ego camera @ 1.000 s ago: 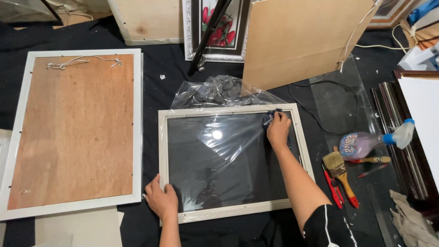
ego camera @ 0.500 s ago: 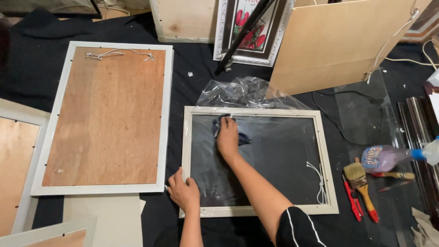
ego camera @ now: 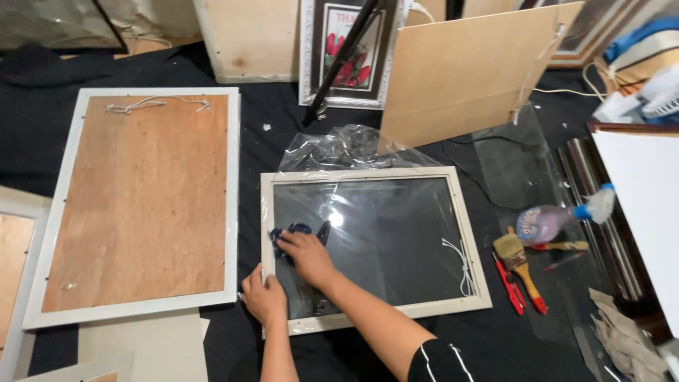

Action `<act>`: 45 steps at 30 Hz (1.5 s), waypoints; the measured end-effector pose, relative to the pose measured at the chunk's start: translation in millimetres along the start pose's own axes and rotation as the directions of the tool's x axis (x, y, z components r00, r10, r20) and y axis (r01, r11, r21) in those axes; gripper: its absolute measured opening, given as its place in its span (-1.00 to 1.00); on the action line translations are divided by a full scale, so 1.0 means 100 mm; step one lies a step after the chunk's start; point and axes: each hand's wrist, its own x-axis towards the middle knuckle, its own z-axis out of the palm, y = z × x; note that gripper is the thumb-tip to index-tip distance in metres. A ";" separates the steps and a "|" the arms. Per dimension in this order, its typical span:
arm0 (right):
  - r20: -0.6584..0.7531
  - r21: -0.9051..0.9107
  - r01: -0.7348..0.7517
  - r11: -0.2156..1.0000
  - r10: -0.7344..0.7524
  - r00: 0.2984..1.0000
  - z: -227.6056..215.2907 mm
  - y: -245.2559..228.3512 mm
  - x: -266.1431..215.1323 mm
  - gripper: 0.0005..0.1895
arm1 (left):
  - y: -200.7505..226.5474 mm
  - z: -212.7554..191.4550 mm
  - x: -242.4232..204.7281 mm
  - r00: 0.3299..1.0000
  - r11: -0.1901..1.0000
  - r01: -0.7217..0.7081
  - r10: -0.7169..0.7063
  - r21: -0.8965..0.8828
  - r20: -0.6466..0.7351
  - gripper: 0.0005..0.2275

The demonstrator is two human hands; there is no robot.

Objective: Applying a protective plastic film to the glass of a picture frame and then installing the backing board.

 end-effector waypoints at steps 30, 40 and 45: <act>0.042 0.752 -0.535 0.384 0.783 0.620 -1.37 0.70 -2.32 -0.65 | 1.49 -0.60 -1.91 0.678 0.804 -0.334 0.568 -0.492 0.466 -0.49; 0.170 0.679 -0.482 0.554 0.520 0.837 -2.43 0.89 -2.86 -0.65 | 0.82 -0.37 -1.15 0.841 0.921 -0.388 0.373 -0.045 0.391 -0.30; 0.173 0.771 -0.627 0.112 0.911 0.375 -2.48 1.31 -3.03 -0.58 | 0.14 -0.06 -1.11 0.828 0.712 -0.560 0.482 0.424 0.285 -0.45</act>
